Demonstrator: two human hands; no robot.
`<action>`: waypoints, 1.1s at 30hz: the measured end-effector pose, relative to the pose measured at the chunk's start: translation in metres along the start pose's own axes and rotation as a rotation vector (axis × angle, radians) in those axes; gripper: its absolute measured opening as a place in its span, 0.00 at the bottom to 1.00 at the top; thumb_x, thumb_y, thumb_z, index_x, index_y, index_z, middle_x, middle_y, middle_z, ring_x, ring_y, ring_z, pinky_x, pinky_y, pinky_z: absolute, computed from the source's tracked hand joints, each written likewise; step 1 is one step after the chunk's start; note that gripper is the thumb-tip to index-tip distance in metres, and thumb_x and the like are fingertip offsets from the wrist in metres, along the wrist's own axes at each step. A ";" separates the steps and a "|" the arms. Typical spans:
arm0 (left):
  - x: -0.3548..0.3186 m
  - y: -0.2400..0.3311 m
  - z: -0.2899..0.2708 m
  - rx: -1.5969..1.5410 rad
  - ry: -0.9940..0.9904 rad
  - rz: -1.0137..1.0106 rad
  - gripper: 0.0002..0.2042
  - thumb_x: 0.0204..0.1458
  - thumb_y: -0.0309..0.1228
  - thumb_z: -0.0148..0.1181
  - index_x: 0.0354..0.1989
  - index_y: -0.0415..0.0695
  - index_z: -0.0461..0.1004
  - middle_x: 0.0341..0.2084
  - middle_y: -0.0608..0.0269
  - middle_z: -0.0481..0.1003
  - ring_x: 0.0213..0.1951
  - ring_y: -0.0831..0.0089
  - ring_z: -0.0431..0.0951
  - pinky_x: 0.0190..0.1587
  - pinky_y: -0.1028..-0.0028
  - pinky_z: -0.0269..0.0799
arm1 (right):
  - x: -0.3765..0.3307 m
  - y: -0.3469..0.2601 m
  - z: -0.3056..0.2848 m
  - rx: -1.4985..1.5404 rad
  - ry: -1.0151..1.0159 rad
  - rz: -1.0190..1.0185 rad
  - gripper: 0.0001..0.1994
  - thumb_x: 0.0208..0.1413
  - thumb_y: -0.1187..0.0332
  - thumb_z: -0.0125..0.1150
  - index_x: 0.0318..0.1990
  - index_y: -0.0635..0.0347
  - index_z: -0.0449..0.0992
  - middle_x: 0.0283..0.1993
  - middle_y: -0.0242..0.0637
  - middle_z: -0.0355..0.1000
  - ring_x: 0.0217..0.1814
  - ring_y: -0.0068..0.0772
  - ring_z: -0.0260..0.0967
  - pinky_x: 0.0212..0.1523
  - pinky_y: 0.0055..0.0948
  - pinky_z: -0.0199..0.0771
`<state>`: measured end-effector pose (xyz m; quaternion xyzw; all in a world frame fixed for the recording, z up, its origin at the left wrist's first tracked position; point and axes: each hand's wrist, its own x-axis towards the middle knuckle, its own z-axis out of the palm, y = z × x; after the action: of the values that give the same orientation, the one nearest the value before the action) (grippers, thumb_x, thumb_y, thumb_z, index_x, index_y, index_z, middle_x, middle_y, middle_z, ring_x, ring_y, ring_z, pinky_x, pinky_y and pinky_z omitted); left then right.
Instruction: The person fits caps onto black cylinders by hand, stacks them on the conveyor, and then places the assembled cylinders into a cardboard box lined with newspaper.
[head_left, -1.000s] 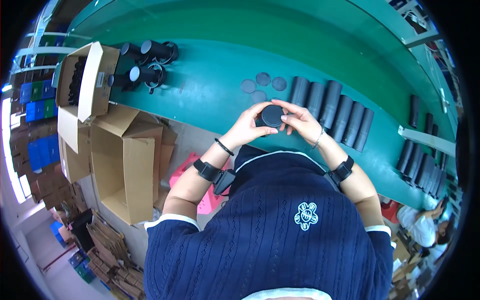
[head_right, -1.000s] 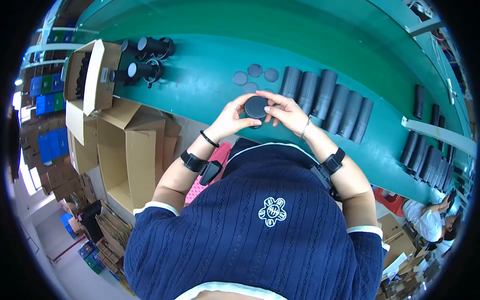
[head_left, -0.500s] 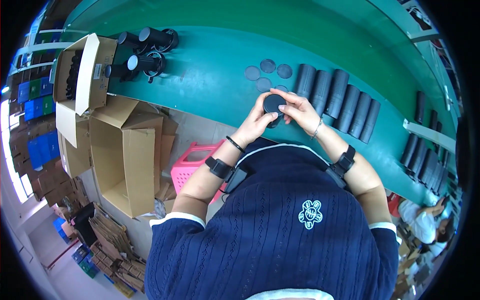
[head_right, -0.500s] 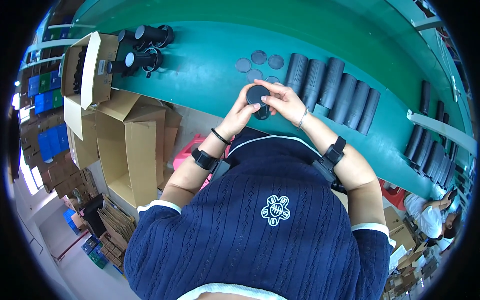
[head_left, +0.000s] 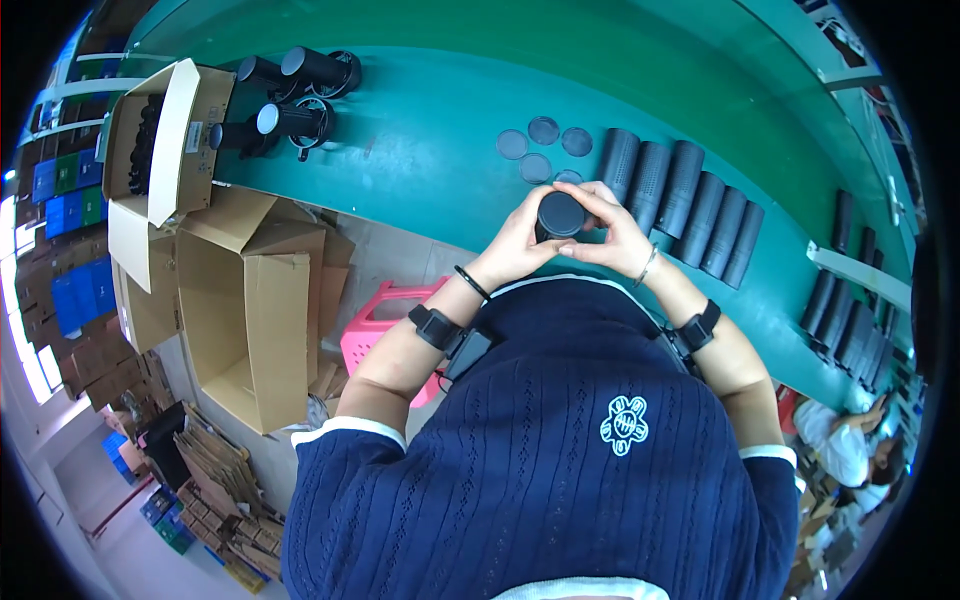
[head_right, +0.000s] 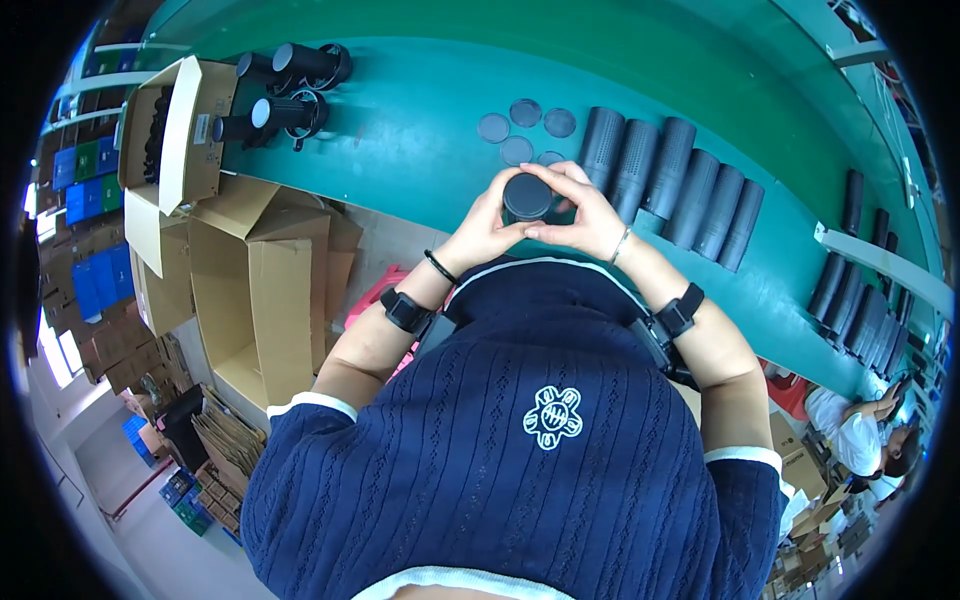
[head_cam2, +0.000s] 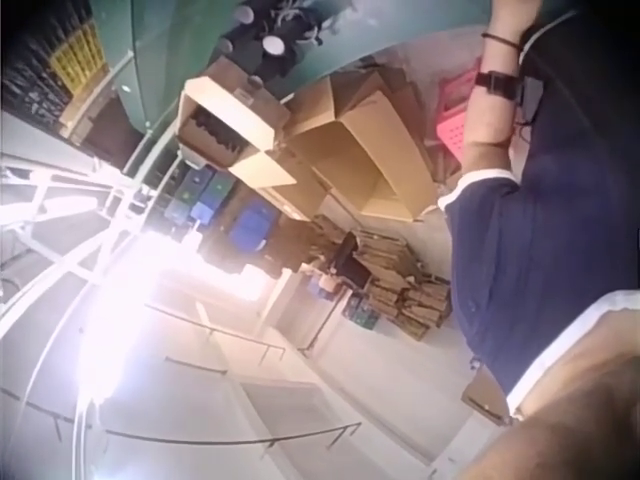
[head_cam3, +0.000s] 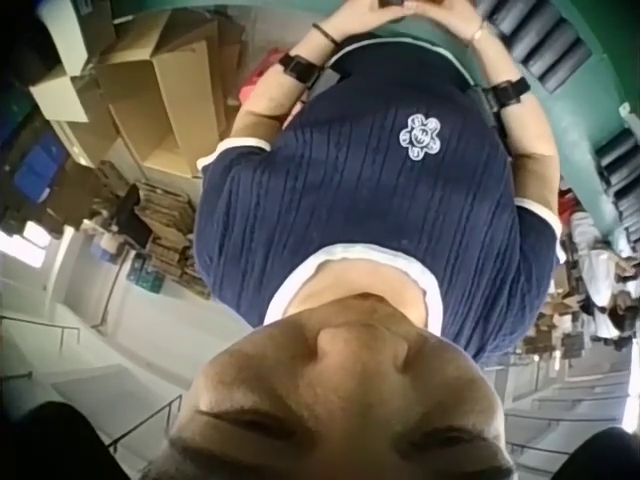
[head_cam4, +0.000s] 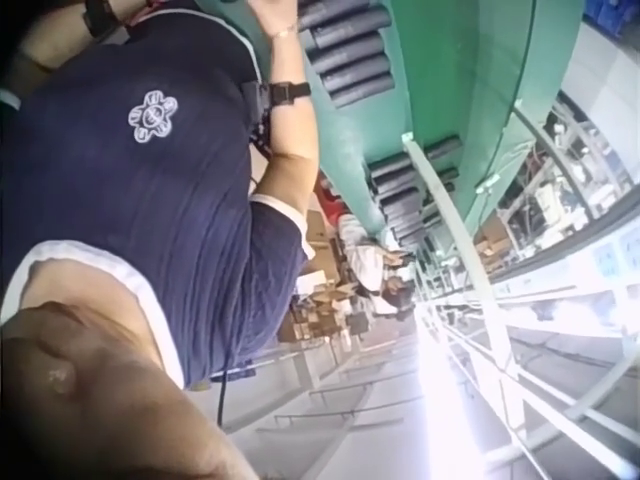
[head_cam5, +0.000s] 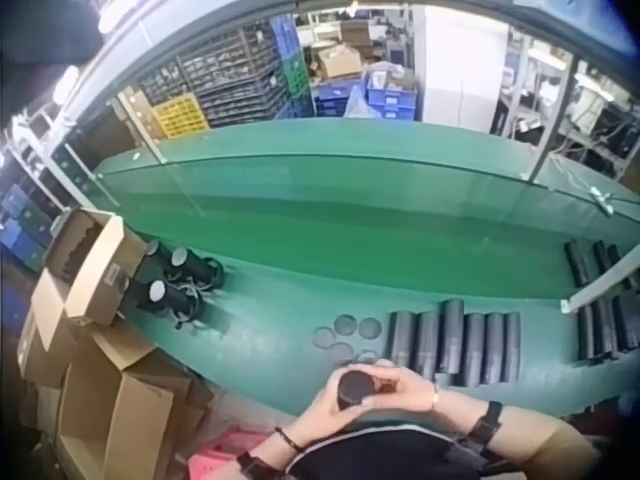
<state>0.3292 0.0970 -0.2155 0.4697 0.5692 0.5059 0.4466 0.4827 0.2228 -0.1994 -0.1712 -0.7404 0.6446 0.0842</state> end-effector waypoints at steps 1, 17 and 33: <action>0.000 0.001 0.002 0.006 0.032 0.031 0.32 0.42 0.29 0.67 0.57 0.39 0.57 0.49 0.50 0.68 0.53 0.61 0.70 0.54 0.67 0.66 | 0.001 -0.002 0.002 -0.048 0.044 -0.054 0.35 0.41 0.65 0.72 0.61 0.49 0.66 0.50 0.33 0.62 0.44 0.23 0.61 0.39 0.21 0.65; -0.005 0.001 0.010 0.128 0.122 0.051 0.30 0.39 0.26 0.65 0.54 0.38 0.62 0.46 0.48 0.70 0.50 0.55 0.73 0.50 0.66 0.69 | -0.001 -0.020 0.006 -0.151 0.118 0.029 0.32 0.37 0.69 0.72 0.55 0.57 0.70 0.40 0.35 0.67 0.42 0.29 0.67 0.41 0.26 0.71; -0.003 0.007 0.003 -0.320 -0.034 -0.236 0.22 0.51 0.26 0.57 0.53 0.40 0.57 0.44 0.58 0.65 0.48 0.74 0.67 0.51 0.72 0.64 | 0.003 0.020 0.002 0.234 0.059 0.085 0.22 0.52 0.74 0.62 0.57 0.55 0.72 0.50 0.31 0.62 0.54 0.24 0.59 0.54 0.21 0.60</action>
<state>0.3333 0.0949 -0.2087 0.3314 0.5250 0.5261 0.5812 0.4820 0.2241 -0.2197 -0.2103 -0.6495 0.7241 0.0982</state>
